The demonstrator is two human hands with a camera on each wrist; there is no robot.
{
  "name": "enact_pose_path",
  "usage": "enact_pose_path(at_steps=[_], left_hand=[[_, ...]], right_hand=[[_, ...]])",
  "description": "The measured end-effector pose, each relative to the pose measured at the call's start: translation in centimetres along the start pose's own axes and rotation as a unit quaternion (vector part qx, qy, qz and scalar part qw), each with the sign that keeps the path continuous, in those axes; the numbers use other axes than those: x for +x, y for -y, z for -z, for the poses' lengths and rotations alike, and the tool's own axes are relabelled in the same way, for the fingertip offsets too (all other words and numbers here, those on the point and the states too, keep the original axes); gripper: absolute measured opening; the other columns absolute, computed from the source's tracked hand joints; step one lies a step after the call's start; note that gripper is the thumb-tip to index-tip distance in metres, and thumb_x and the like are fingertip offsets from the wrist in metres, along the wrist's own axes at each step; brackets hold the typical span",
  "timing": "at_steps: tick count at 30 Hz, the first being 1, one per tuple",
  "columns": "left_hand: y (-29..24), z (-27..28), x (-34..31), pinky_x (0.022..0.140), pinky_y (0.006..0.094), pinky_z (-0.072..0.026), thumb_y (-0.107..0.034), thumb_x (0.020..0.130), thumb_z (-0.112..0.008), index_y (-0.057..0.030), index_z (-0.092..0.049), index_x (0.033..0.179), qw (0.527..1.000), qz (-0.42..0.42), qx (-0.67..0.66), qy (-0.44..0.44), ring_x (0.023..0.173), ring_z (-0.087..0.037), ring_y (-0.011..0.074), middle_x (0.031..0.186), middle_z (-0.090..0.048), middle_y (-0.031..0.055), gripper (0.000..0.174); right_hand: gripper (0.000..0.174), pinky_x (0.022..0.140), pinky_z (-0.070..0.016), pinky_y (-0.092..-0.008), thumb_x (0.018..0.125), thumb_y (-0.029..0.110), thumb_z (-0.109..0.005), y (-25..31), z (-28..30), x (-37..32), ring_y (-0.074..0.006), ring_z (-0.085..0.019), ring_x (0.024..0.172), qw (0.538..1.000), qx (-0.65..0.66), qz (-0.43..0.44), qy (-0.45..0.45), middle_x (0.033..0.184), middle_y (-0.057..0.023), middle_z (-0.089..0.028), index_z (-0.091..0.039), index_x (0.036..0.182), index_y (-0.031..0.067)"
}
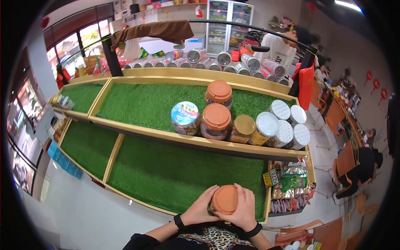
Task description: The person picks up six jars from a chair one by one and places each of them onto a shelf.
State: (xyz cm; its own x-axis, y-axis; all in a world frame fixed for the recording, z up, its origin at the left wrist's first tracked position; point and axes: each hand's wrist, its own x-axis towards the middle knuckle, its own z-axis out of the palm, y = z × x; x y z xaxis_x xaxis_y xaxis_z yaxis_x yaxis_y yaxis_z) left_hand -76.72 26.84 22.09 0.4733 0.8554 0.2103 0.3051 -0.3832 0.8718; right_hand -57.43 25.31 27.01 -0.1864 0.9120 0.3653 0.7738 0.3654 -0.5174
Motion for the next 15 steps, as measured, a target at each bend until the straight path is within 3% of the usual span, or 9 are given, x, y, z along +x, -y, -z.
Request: enact_pose_path(at_steps=[5, 11, 15], left_hand=[[2.5, 6.7, -1.4, 0.113, 0.0449, -0.0324, -0.035, 0.065, -0.085, -0.0023, -0.028, 0.146, 0.999, -0.033, 0.033, 0.024, 0.139, -0.032, 0.0390, 0.150, -0.031, 0.0233, 0.105], [4.6, 12.2, -3.5, 0.112, 0.0452, -0.0339, -0.033, 0.067, -0.085, -0.0040, -0.029, 0.147, 0.997, -0.047, 0.008, 0.053, 0.139, -0.033, 0.0386, 0.150, -0.031, 0.0217, 0.103], [6.0, 15.8, -3.2, 0.110, 0.0455, -0.0357, -0.036, 0.076, -0.079, -0.0062, -0.038, 0.144, 0.989, -0.065, 0.021, 0.135, 0.135, -0.038, 0.0365, 0.147, -0.038, 0.0196, 0.085]], right_hand=[[0.096, 0.092, -0.0377, -0.0471, 0.056, 0.044, -0.083, 5.1, -4.2, 2.1, -0.0363, -0.048, 0.108, 1.000, 0.012, -0.025, -0.011, 0.115, -0.0185, -0.052, -0.044, 0.131, -0.0005], [0.095, 0.095, -0.0336, -0.0473, 0.053, 0.046, -0.083, 9.5, -7.1, 3.0, -0.0342, -0.049, 0.108, 0.999, 0.006, -0.034, -0.024, 0.114, -0.0164, -0.053, -0.047, 0.128, 0.0011], [0.094, 0.095, -0.0335, -0.0469, 0.052, 0.047, -0.084, 10.6, -7.9, 3.1, -0.0334, -0.051, 0.107, 0.999, -0.009, -0.046, -0.017, 0.112, -0.0153, -0.054, -0.049, 0.127, 0.0016]])
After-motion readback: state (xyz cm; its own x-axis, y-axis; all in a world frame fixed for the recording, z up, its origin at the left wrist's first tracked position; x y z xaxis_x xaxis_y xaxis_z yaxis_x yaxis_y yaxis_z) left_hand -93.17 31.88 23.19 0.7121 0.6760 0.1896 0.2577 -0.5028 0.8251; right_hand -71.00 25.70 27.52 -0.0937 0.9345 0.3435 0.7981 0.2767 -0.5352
